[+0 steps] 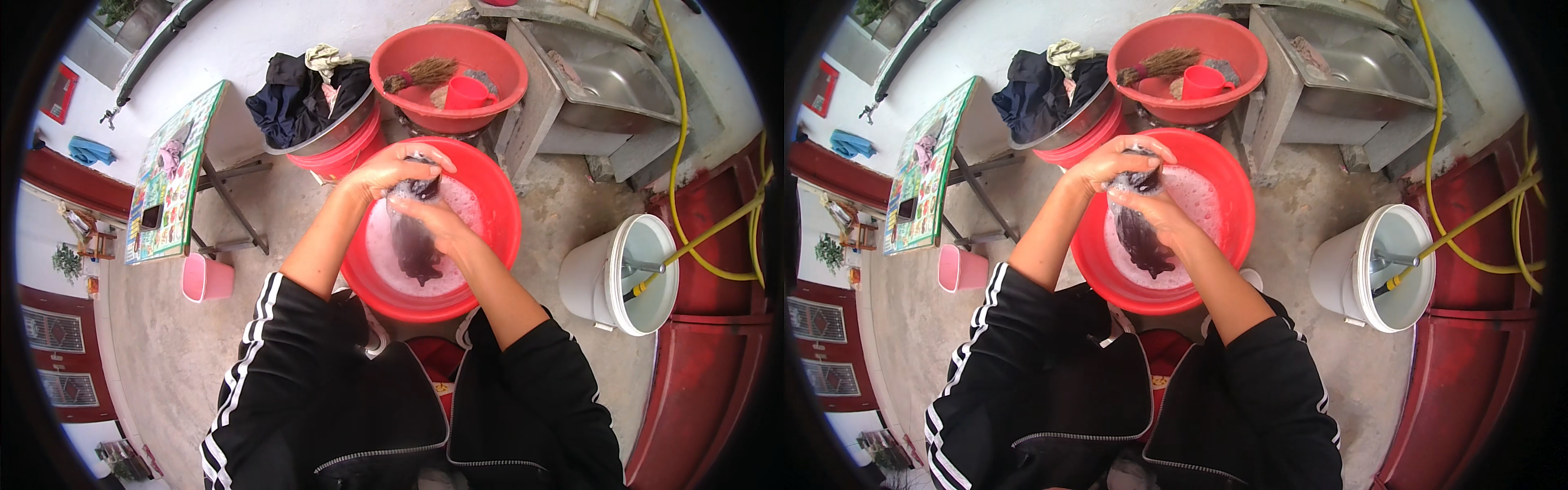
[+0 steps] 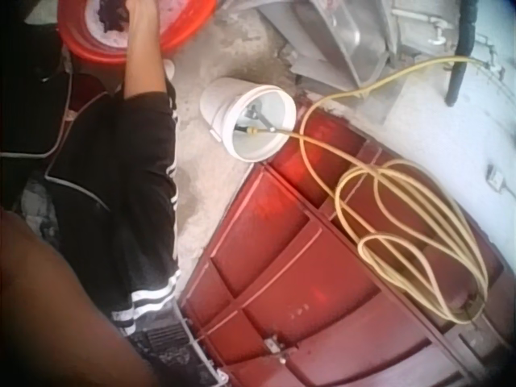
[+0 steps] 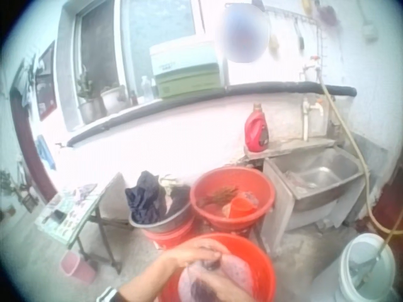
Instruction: The person hand-washes a dark garment in a red basin filled with soapy water. They repeatedly submerge, agitate, and wring the cloth, then briefly rinse it using a hose before continuing to scrub and wring it.
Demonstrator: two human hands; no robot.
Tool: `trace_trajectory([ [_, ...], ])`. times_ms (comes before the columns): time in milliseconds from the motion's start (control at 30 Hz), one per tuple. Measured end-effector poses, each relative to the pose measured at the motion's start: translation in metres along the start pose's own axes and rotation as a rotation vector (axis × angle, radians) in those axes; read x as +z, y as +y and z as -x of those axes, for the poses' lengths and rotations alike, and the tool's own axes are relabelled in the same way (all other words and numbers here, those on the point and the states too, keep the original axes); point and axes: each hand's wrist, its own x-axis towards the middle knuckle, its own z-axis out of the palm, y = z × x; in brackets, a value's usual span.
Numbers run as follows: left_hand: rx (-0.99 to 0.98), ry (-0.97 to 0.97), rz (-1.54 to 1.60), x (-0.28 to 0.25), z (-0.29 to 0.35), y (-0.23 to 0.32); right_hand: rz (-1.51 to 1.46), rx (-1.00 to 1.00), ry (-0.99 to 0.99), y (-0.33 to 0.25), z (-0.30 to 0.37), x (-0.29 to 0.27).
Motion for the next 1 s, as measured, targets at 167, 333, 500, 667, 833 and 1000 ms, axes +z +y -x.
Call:
trace_trajectory([
  [167, -0.064, 0.192, -0.332, 0.008, -0.017, -0.027, 0.096, -0.033, 0.149, 0.013, -0.006, -0.001],
  [333, -0.132, 0.458, -0.696, 0.030, -0.026, -0.032, 0.299, -0.039, 0.384, 0.039, -0.022, -0.012],
  [500, -0.070, 0.612, -0.951, 0.044, -0.029, -0.037, 0.570, -0.075, 0.468, 0.068, -0.051, -0.031],
  [667, 0.074, 0.758, -1.173, 0.049, -0.018, -0.057, 0.762, -0.007, 0.423, 0.067, -0.035, -0.023],
  [833, 0.179, 0.625, -0.640, 0.035, 0.007, -0.035, 0.665, -0.174, 0.450, 0.042, -0.024, -0.009],
  [1000, 0.224, 0.467, 0.028, 0.020, 0.057, -0.035, 0.326, -0.555, 0.413, 0.004, -0.005, 0.004],
])
